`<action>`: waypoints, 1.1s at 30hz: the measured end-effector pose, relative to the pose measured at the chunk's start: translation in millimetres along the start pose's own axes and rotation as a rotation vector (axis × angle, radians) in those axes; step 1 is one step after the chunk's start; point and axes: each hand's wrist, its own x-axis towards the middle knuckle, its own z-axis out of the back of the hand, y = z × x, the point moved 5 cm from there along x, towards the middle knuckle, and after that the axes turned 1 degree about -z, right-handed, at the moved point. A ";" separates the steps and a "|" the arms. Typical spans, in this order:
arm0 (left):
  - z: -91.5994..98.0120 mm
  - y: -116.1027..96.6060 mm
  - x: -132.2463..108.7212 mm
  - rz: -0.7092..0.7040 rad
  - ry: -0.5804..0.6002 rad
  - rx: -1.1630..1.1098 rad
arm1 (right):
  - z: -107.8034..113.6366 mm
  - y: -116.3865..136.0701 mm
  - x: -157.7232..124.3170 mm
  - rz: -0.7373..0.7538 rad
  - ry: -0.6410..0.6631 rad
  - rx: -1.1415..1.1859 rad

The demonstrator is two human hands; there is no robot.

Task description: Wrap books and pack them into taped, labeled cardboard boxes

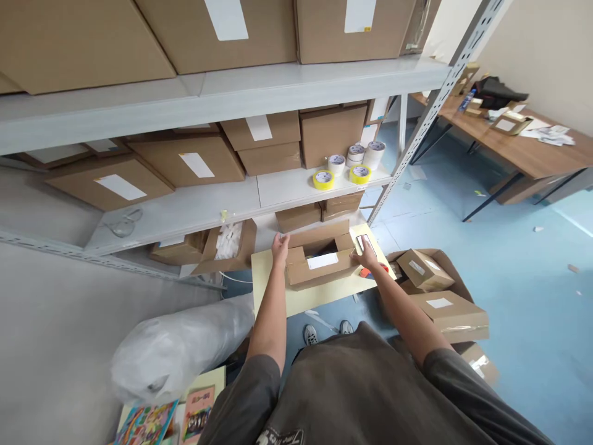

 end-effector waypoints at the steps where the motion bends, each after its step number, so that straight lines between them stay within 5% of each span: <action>1: 2.8 1.9 -1.5 -0.006 -0.006 -0.020 | 0.5 0.6 -0.6 -0.011 0.001 -0.016; 6: 10.6 22.8 -26.0 -0.057 0.148 0.055 | 1.2 10.4 -4.5 0.038 0.013 -0.019; 10: 14.0 41.9 -51.1 -0.129 0.138 0.188 | 0.4 16.4 -7.6 0.091 0.042 -0.024; 16: 3.6 67.0 -58.5 0.134 0.113 0.251 | -5.4 16.1 -10.0 0.107 0.158 -0.058; 28: -10.8 40.1 -67.6 0.215 0.014 0.487 | -14.4 14.7 -0.6 0.299 0.228 -0.114; 33: -8.7 27.9 -64.7 0.239 0.012 0.619 | 26.7 -5.9 1.5 0.348 0.013 -0.112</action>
